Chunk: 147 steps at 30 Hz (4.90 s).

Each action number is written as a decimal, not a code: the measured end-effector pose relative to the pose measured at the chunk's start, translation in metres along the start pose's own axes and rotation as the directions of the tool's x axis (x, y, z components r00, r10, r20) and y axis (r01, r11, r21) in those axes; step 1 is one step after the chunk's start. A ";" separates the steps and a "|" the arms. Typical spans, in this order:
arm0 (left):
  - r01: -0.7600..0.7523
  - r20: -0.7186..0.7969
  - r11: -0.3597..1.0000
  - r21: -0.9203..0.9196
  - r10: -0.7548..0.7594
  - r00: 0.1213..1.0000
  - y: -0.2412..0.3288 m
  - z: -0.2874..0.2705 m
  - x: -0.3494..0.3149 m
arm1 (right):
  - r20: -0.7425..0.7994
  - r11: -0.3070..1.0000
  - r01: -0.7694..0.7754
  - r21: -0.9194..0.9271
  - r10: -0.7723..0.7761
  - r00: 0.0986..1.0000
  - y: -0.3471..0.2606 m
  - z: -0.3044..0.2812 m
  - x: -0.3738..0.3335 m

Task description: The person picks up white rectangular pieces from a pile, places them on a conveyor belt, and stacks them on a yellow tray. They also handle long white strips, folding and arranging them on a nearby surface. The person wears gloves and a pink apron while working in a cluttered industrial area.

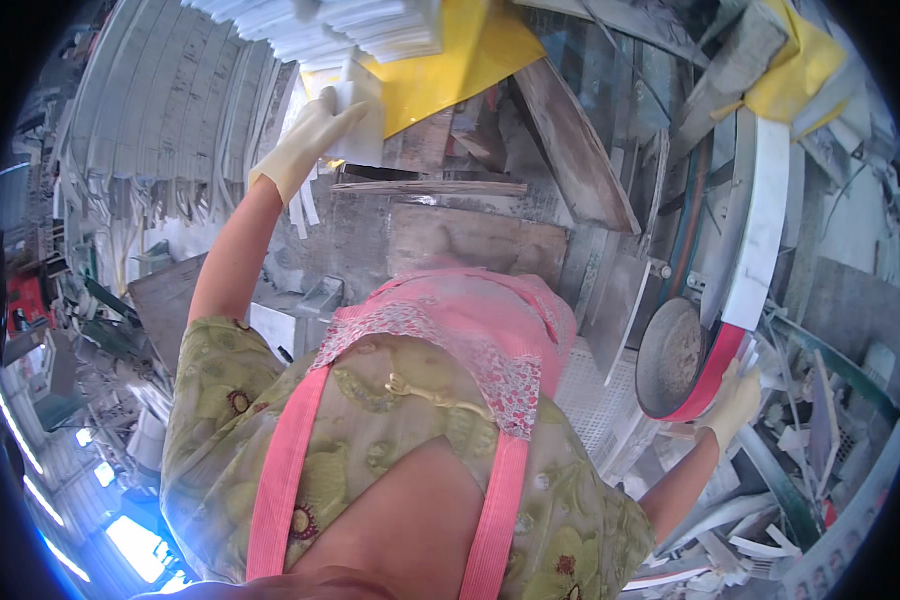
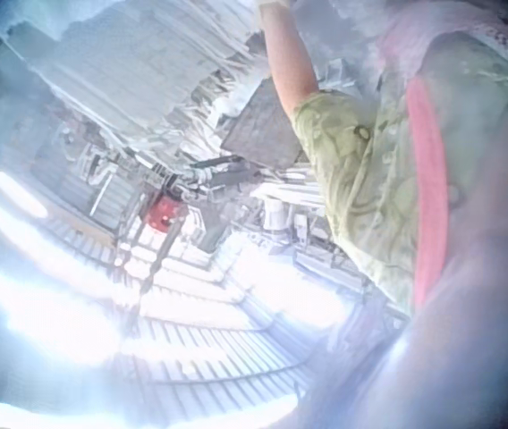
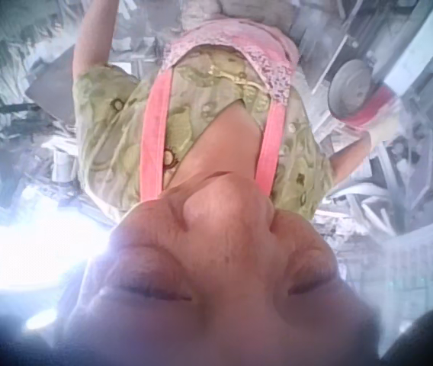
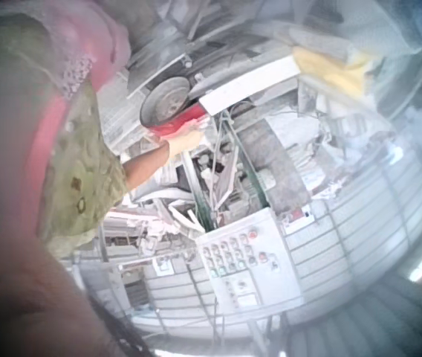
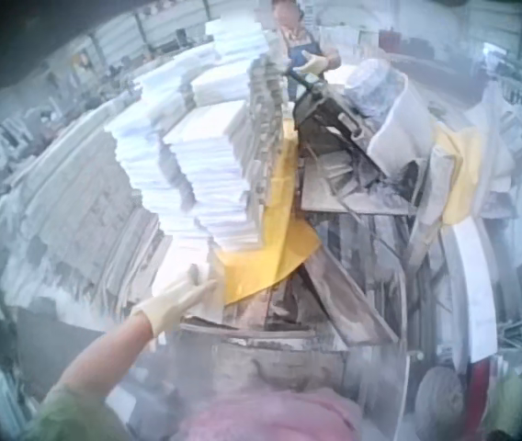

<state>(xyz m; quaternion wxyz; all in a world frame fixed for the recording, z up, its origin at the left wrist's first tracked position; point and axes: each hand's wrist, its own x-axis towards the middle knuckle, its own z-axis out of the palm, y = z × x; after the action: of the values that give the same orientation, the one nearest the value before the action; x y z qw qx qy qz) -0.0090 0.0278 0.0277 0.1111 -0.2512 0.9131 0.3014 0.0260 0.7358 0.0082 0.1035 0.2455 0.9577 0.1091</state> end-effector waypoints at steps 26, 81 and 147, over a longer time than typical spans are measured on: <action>-0.173 -0.099 0.947 -0.270 0.152 0.983 -0.020 0.010 -0.011 | -0.003 0.009 0.026 1.000 -0.897 0.442 -0.504 -0.109 -0.211; -0.296 -0.004 0.933 0.207 0.303 0.953 -0.041 0.013 -0.012 | 0.032 0.049 0.077 0.996 -0.978 0.208 -0.556 -0.121 -0.173; -0.010 -0.335 0.995 0.097 0.042 0.941 -0.002 0.018 0.030 | -0.330 0.869 0.494 -0.031 -0.475 0.816 -0.063 0.048 0.056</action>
<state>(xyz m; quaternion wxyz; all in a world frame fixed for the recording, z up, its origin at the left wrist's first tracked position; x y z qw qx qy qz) -0.0324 0.0255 0.0023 -0.0388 -0.2812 0.9351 0.2121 -0.0384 0.7168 -0.0620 -0.0391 -0.0250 0.9947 0.0912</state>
